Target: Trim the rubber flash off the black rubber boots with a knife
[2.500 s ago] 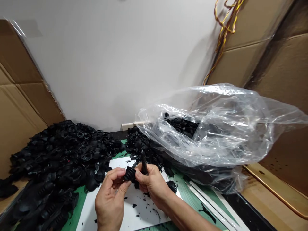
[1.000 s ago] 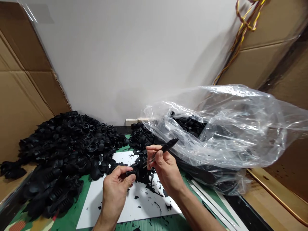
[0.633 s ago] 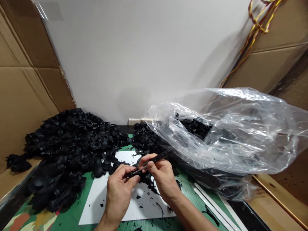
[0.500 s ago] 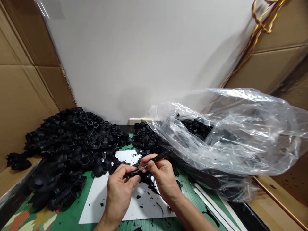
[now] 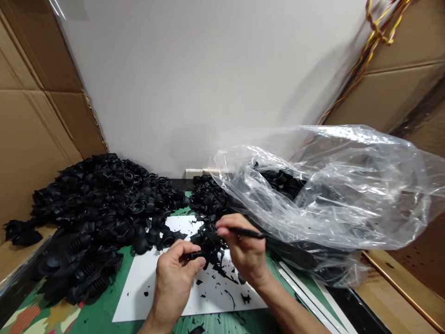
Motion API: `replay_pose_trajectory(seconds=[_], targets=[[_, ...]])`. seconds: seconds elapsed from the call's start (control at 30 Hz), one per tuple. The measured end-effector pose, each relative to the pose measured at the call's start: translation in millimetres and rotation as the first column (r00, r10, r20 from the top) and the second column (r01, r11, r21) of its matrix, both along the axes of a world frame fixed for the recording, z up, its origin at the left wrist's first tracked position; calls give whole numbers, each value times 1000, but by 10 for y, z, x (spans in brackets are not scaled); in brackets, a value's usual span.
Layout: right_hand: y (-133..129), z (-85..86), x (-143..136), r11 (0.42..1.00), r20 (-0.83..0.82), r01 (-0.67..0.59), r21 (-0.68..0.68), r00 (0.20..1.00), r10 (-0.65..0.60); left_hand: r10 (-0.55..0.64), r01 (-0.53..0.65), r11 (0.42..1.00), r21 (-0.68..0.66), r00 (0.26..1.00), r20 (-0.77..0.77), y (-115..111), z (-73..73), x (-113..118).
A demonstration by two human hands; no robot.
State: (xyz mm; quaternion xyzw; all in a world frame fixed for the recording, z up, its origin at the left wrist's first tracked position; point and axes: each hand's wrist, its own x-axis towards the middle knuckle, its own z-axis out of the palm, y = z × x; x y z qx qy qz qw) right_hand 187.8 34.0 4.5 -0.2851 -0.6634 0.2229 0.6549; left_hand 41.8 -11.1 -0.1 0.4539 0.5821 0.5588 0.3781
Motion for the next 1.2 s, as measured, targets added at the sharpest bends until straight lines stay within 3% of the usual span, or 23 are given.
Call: replay_pose_trajectory(seconds=[0.1, 0.2, 0.3, 0.43, 0.5, 0.67, 0.77, 0.97, 1.2], targets=[[128, -61, 97, 985, -90, 114, -132, 988, -126, 36, -34, 999, 37, 998, -49, -10, 5, -13], [151, -105, 91, 954, -107, 10, -300, 993, -44, 60, -55, 996, 68, 996, -72, -8, 24, -30], [90, -94, 37, 927, -113, -116, -356, 990, 81, 89, -87, 994, 61, 996, -28, 4, 40, -40], [19, -62, -18, 831, -205, -285, -478, 956, 210, 87, -58, 989, -134, 971, 225, 28, 54, -52], [0, -51, -43, 809, -158, -276, -518, 961, 227, 91, -18, 980, -199, 927, 363, 44, 60, -61], [-71, -21, -144, 859, 121, -199, -472, 950, 287, 30, 79, 976, -201, 872, 489, 68, 73, -71], [-89, -38, -207, 837, 68, -185, -515, 965, 255, -25, 110, 978, -177, 905, 424, 62, 90, -55], [-21, -150, -258, 590, -321, -406, -698, 914, 248, -25, 51, 991, -125, 980, 196, 62, 102, -7], [-39, -112, -280, 557, -400, -427, -713, 899, 178, -35, 35, 999, -27, 999, -18, 44, -32, -49]])
